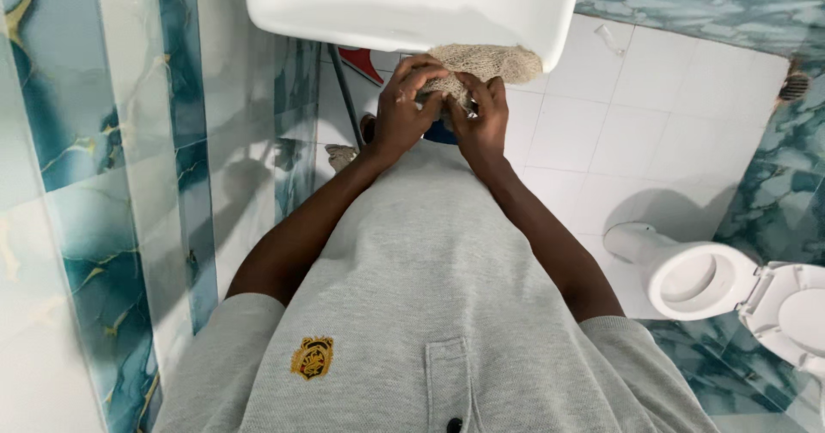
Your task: The person cleans a bathroom faucet using a rag, wiping the spout, handle, and base of the fixture.
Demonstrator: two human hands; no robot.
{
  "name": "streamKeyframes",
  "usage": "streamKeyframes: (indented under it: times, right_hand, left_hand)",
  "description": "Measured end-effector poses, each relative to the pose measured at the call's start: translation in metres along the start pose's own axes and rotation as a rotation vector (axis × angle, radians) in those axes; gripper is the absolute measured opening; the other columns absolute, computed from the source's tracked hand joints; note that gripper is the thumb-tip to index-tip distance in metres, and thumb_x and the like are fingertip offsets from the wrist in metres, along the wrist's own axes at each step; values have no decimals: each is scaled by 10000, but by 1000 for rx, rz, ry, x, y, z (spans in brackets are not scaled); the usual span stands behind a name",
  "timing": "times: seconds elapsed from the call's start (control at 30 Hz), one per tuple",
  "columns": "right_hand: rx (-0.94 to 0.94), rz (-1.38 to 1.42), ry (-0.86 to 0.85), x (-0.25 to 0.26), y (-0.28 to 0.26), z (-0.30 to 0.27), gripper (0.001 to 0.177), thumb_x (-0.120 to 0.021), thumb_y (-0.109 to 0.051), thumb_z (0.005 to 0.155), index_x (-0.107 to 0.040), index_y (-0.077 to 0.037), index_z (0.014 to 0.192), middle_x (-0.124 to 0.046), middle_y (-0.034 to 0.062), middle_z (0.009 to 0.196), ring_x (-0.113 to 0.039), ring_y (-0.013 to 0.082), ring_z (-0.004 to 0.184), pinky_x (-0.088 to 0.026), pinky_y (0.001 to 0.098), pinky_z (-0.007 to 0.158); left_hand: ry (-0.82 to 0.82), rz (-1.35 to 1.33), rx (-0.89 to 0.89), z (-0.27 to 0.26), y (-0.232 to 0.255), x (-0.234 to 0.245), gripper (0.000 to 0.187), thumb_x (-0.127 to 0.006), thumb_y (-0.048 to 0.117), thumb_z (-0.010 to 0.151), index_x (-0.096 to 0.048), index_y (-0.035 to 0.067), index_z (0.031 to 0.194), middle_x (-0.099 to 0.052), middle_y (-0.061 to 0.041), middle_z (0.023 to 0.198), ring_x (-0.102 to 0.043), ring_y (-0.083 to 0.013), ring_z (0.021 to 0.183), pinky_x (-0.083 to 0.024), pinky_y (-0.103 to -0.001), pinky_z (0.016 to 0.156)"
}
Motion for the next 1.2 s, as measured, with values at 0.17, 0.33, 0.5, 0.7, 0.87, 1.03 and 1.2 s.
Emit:
streamKeyframes:
  times: [0.17,0.33,0.5,0.7,0.87,1.03,1.2]
  right_hand:
    - [184,-143,-183,-57,-44,21,428,-804,-109,939,-675,-80,1345,-507,99,1009,-601,201,784,-554,351,639]
    - [331,-334,-368,-127,-88,44,373,-755,-173,951,-671,-83,1303,-549,133,1050,-669,250,738,-572,392,592]
    - [503,-348,-482,-149,-118,49,504,-720,-151,900,-610,-94,1388,-539,172,1087,-700,329,793,-583,435,615]
    - [469,-437,-716,-136,-106,55,532,-752,-206,904,-569,-104,1393,-535,168,1111,-711,323,823,-599,444,663]
    - [554,-416,-834,-147,-111,58,643,-737,-156,899,-468,-42,1472,-509,243,1166,-700,395,875,-604,461,671]
    - [652,-384,-886,-177,-127,61,710,-697,-56,869,-405,-18,1515,-486,285,1230,-691,448,954,-610,477,725]
    - [678,-206,-943,-171,-132,68,754,-685,-32,829,-376,4,1516,-471,277,1260,-684,451,984,-604,490,728]
  left_hand:
    - [250,-39,186,-31,-40,53,313,-655,-74,959,-649,39,1250,-559,-112,1342,-652,-225,1228,-626,-330,977]
    - [527,-321,238,-43,-77,98,381,-584,-117,991,-498,29,1333,-514,-89,1407,-629,-185,1250,-609,-319,996]
    - [650,-607,494,-58,-119,104,317,-522,-72,1038,-520,31,1337,-562,-100,1356,-638,-149,1050,-592,-271,819]
    - [609,-833,634,-65,-117,65,343,-528,-37,999,-473,68,1320,-564,-94,1311,-657,-153,1063,-632,-301,796]
    - [818,-922,501,-54,-118,77,345,-543,-56,1025,-489,26,1355,-565,-112,1382,-622,-172,1128,-578,-295,857]
    - [1093,-863,378,-52,-113,115,324,-537,-66,1014,-491,14,1325,-559,-115,1418,-634,-189,1215,-615,-318,1012]
    - [1280,-813,489,-62,-103,108,310,-514,-40,1036,-543,1,1342,-607,-185,1354,-649,-235,1163,-583,-367,990]
Point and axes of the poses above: each hand's wrist, its own z-axis towards the middle knuckle, its own x-axis out of the back of the hand, y = z × x, the point moved 9 cm from there along z, towards the middle knuckle
